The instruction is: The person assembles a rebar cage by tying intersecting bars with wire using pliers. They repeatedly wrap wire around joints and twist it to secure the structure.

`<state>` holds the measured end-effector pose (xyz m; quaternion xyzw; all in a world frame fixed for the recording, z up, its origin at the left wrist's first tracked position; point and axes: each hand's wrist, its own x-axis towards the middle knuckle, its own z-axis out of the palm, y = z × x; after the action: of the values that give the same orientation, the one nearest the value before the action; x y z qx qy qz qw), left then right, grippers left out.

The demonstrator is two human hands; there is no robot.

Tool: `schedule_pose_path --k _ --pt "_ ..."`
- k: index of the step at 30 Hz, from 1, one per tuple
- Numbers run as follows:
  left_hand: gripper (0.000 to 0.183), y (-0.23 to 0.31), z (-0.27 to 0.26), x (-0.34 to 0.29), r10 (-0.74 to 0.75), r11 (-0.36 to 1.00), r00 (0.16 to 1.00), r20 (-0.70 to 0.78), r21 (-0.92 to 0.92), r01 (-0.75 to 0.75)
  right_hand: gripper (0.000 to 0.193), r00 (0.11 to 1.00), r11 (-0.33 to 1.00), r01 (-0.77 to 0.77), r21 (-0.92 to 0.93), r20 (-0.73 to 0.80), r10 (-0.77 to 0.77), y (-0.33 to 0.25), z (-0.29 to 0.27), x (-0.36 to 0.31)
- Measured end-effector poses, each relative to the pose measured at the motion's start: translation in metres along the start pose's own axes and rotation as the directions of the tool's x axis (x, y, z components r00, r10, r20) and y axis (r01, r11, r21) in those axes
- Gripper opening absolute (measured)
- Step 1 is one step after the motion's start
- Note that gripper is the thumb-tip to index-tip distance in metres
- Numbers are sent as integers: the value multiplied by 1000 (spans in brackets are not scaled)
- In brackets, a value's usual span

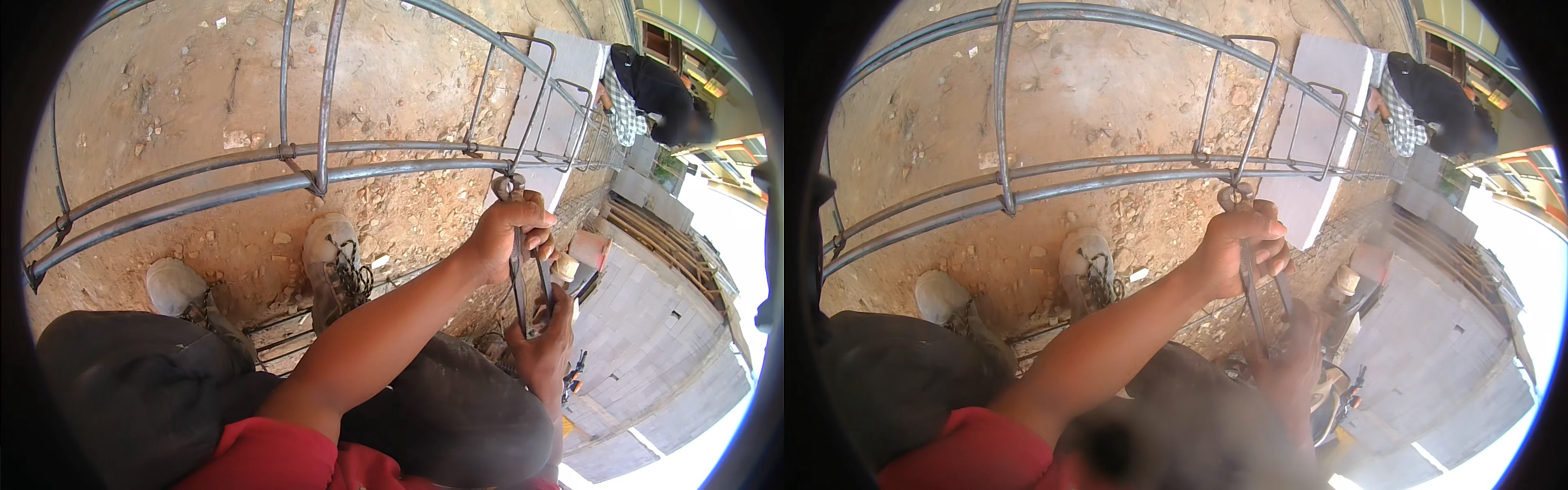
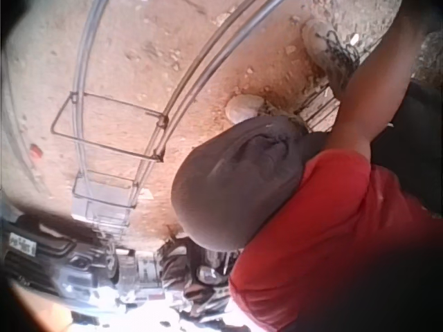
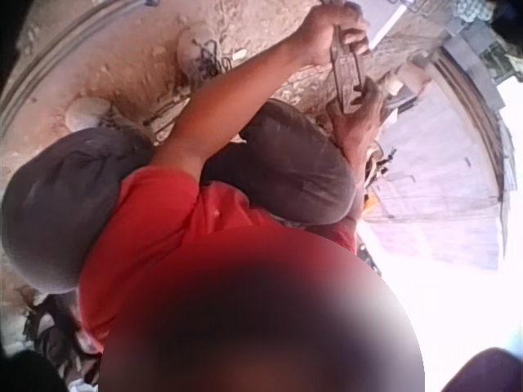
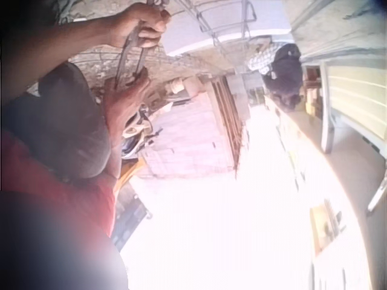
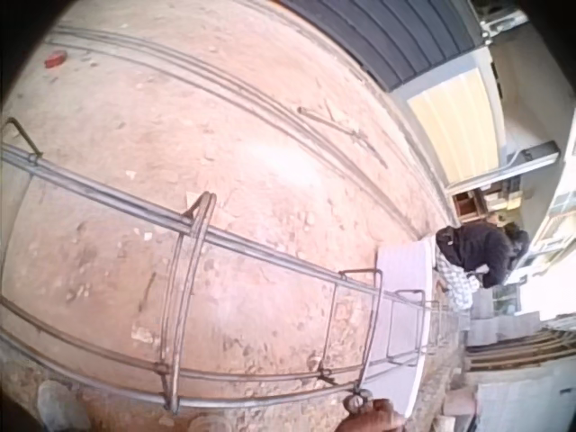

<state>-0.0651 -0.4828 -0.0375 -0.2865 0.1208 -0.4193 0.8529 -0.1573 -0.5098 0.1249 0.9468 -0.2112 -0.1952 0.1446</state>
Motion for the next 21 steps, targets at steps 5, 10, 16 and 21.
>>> schedule_pose_path --k 5,10,16,21 --pt "18 -15 16 12 136 965 984 118 -243 -104 65 869 884 220 -412 -329 -369 9 -27 16" --pt "21 -15 34 11 200 902 974 107 -408 -141 56 832 726 431 -535 -75 -549 14 -94 55" --pt "22 -5 51 19 255 816 962 97 -555 -161 61 728 518 637 -572 224 -648 -21 -163 140" --pt "27 -1 51 21 230 823 973 9 -535 -190 58 735 528 649 -548 273 -620 -22 -161 154"
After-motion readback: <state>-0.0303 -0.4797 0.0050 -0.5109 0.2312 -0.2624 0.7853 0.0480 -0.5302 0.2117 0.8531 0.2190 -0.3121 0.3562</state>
